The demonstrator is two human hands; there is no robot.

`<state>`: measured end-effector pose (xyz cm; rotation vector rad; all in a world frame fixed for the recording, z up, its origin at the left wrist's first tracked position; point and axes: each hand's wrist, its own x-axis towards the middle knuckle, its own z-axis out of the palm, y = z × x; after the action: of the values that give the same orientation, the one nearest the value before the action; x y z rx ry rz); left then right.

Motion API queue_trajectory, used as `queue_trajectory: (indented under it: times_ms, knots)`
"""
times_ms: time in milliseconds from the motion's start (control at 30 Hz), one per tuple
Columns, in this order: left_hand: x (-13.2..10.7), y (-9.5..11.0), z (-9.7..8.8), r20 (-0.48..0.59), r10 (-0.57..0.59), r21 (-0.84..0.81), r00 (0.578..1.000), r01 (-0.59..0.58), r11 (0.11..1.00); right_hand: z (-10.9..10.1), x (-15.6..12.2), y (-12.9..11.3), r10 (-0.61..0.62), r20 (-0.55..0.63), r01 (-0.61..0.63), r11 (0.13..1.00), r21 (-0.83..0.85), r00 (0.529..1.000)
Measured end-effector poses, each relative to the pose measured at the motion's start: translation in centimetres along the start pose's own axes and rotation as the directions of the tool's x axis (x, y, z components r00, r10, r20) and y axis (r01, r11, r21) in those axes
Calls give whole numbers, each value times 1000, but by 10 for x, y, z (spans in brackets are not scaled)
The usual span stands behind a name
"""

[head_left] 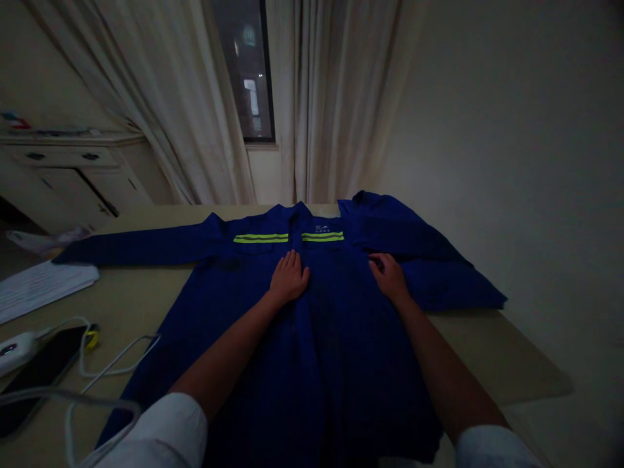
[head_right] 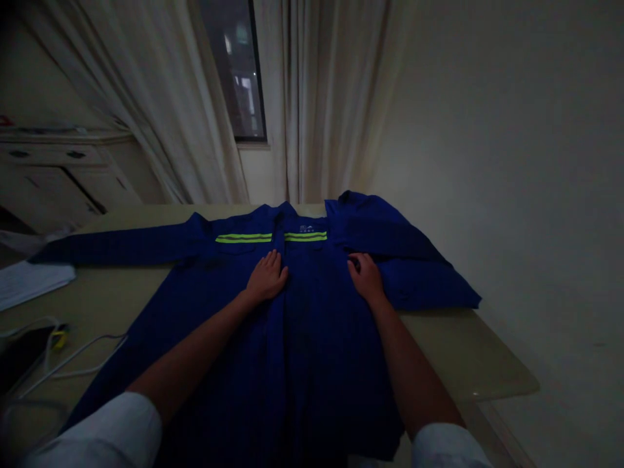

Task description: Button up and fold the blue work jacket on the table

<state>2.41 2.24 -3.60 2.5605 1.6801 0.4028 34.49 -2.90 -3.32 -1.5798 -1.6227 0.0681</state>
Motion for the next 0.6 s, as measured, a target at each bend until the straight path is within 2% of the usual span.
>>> queue_trajectory:
  times_ms: [67,133,167,233,267,333,400,433,500,600]
  knots:
    - [-3,1,0,-1,-2,-44,1000,2,999,-8,1,-16,-66,-43,64,997,-49,997]
    - [-4,1,-2,12,15,-89,1000,-14,996,-15,5,-44,-150,-81,141,984,-108,985]
    - [-4,0,-2,17,31,-109,999,-29,994,-15,9,-60,-187,-64,178,977,-120,980]
    - [-3,-1,-2,24,67,-140,997,-63,988,-4,23,-95,-246,81,253,963,-92,966]
    - [-2,-1,-1,26,78,-151,997,-73,986,8,32,-111,-276,192,292,954,-60,942]
    - [-1,0,0,26,82,-165,996,-76,983,44,52,-138,-333,392,364,931,-6,857]
    - [-2,1,-1,20,82,-174,996,-77,982,90,73,-156,-351,484,405,914,-7,802]
    - [-2,1,-2,16,85,-175,996,-81,981,113,82,-161,-337,501,405,914,-30,798]
    - [-3,2,-4,5,92,-173,996,-90,981,154,97,-168,-260,501,360,926,-111,825]
    - [-3,2,-4,-2,108,-158,994,-107,982,195,108,-168,-146,464,275,935,-224,874]
